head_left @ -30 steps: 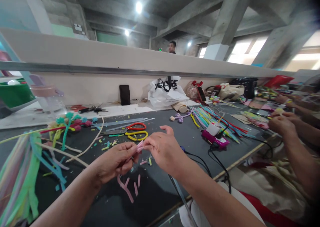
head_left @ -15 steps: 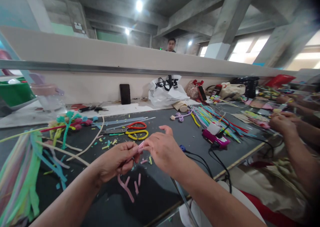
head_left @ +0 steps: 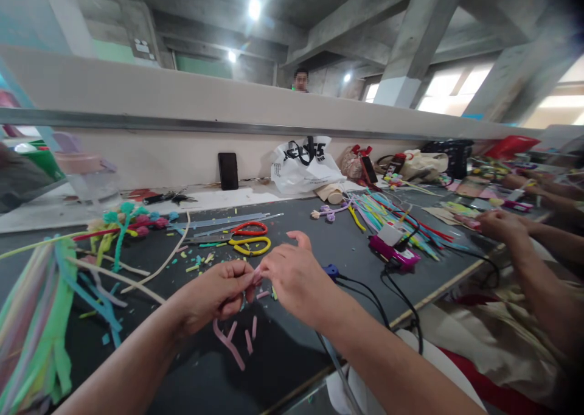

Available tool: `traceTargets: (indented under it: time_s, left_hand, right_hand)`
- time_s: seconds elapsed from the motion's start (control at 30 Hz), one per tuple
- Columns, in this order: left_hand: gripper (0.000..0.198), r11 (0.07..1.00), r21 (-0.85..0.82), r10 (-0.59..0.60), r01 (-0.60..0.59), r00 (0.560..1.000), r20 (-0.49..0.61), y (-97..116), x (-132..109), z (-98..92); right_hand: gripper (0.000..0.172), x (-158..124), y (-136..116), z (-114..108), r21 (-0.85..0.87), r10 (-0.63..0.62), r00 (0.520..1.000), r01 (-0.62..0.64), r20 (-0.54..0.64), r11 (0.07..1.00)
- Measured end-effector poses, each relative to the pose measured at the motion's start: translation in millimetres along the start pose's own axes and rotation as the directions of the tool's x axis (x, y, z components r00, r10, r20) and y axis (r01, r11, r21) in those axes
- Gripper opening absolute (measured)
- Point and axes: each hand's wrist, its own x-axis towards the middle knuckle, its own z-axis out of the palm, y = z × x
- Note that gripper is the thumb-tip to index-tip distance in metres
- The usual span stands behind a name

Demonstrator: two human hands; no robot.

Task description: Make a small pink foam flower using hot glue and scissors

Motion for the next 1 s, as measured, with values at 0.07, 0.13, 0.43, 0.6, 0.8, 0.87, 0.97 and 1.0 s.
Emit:
traceTargets:
  time_s: [0.07,0.13,0.43,0.6,0.8,0.87,0.97,1.0]
  left_hand:
    - [0.031,1.000,0.021,0.003,-0.003,1.000,-0.009,1.2,-0.3,0.5]
    - [0.031,0.999,0.049,0.010,-0.009,1.000,-0.026,3.1,-1.1,2.1]
    - [0.035,0.986,0.166,0.017,0.003,0.992,-0.122,7.3,-1.0,9.2]
    - [0.035,0.993,0.113,0.048,-0.035,0.992,-0.117,11.7,-3.5,12.0]
    - [0.033,0.995,0.079,0.074,-0.064,0.988,-0.133,18.4,-6.3,16.3]
    - [0.034,0.993,0.097,0.077,-0.064,0.987,-0.141,19.6,-6.9,16.7]
    - [0.033,0.990,0.121,0.088,-0.072,0.987,-0.137,17.8,-6.5,16.0]
    - [0.032,0.989,0.127,0.094,-0.077,0.986,-0.135,16.4,-5.9,15.6]
  right_hand:
    - [0.016,0.0,-0.1,-0.8,-0.005,-0.002,1.000,0.002,0.009,1.000]
    - [0.016,0.0,0.0,-1.7,-0.004,0.001,1.000,-0.001,0.015,1.000]
    - [0.014,2.9,1.7,-0.3,0.106,0.025,1.000,-0.023,-0.017,0.994]
    - [0.012,7.0,13.8,-9.3,0.289,0.211,0.974,-0.180,-0.079,0.940]
    - [0.023,5.3,15.5,-6.0,0.492,0.226,0.967,-0.254,0.117,0.833]
    - [0.021,5.5,11.0,-3.7,0.544,0.245,0.960,-0.280,0.139,0.791]
    - [0.017,7.4,4.4,-2.6,0.592,0.311,0.936,-0.347,0.165,0.728]
    - [0.015,8.0,2.7,-2.4,0.598,0.330,0.929,-0.363,0.169,0.714]
